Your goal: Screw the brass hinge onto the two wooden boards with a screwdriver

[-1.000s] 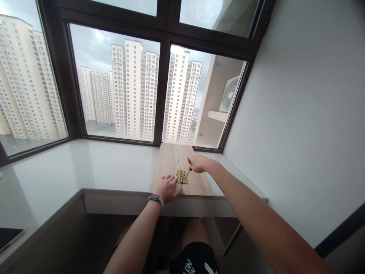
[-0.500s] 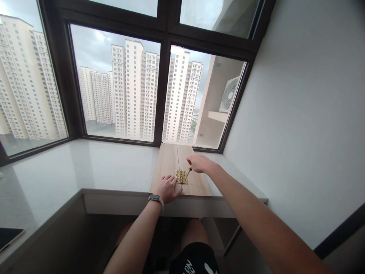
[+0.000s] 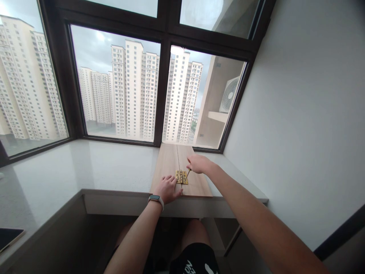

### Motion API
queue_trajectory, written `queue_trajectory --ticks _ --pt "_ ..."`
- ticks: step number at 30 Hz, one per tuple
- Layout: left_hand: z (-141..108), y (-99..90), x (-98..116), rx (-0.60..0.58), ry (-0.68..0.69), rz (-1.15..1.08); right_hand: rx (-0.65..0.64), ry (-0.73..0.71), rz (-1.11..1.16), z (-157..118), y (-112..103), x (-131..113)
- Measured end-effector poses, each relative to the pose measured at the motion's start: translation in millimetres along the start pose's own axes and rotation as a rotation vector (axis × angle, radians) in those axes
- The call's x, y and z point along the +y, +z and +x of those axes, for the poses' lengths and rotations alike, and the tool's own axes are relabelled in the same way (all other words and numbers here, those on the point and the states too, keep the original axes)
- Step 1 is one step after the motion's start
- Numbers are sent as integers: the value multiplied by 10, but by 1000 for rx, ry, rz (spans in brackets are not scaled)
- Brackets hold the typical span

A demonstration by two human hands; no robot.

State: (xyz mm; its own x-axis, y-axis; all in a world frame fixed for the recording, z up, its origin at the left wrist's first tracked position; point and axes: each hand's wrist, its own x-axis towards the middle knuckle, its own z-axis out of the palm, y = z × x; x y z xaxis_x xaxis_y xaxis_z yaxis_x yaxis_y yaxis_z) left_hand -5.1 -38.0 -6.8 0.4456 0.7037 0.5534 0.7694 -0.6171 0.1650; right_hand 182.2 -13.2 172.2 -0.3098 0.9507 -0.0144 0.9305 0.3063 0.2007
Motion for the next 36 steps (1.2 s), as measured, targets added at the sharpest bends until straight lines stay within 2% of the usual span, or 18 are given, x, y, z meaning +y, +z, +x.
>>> queue_trajectory --ticks 7,16,22,30,36 --pt "-3 5 -5 8 8 8 -6 -66 46 30 31 46" --pt "2 0 0 11 -3 -2 31 -54 -23 -9 -19 -14" --pt "4 0 4 6 5 17 -17 -24 -31 -28 -50 -29" --pt "2 3 4 8 7 15 -18 7 -24 -60 -109 -73" --pt "2 11 -4 7 12 10 -21 27 -14 -5 -63 -49"
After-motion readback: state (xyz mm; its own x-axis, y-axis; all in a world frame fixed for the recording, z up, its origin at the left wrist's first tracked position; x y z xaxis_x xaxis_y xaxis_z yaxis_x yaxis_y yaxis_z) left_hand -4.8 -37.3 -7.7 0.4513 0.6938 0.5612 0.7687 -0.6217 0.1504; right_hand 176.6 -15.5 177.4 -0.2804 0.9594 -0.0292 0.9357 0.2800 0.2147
